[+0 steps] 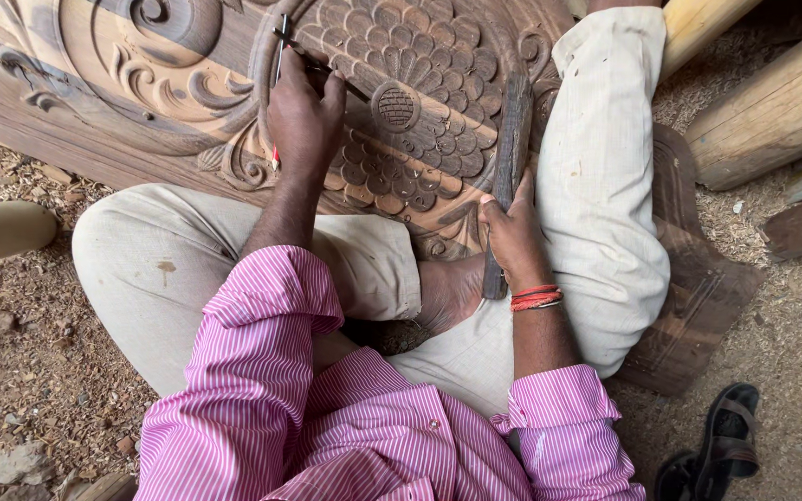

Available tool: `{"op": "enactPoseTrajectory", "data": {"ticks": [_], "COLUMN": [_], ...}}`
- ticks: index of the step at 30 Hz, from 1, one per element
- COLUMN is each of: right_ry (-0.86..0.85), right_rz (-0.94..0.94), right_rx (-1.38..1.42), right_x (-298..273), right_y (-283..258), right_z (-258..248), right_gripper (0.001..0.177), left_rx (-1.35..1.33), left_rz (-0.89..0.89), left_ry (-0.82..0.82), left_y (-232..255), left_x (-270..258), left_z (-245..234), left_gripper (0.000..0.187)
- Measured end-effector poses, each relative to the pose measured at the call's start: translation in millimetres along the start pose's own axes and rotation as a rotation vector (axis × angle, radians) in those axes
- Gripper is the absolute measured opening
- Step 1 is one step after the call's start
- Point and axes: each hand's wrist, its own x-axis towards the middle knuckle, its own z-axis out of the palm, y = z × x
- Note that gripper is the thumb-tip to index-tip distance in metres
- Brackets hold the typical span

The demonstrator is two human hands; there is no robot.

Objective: The person sits cross-legged on the ground and carves intricate patterns into a large wooden panel using a chisel and a wooden mallet. They repeatedly strike the chisel to shape the wood, focusing on a central circular motif and surrounding floral designs.

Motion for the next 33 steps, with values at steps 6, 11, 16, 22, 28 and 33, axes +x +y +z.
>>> {"op": "enactPoseTrajectory", "data": {"ticks": [6,11,16,22,28,33], "right_ry": [0.006,0.007,-0.003,0.003,0.070,-0.185], "right_rz": [-0.005,0.075,0.115,0.197,-0.006,-0.650], "right_rx": [-0.032,-0.048,0.103,0.398,0.206,-0.192], "right_x": [0,0,-3,-7,-17,3], "right_y": [-5,-2,-2,-8,-60,-146], "right_z": [1,1,-1,-2,17,20], "right_gripper": [0.083,0.083,0.084,0.070,0.064,0.075], "left_rx": [0.082,0.006,-0.143,-0.174,-0.148,-0.090], "left_rz": [0.031,0.028,-0.127,-0.147,-0.129,-0.136], "left_ry": [-0.070,0.096,-0.056,-0.014,-0.010,-0.047], "left_y": [-3,-1,4,1,2,-4], "left_x": [-4,-3,1,3,2,2], "left_z": [8,1,2,12,10,15], "left_gripper": [0.023,0.022,0.020,0.023,0.024,0.023]}}
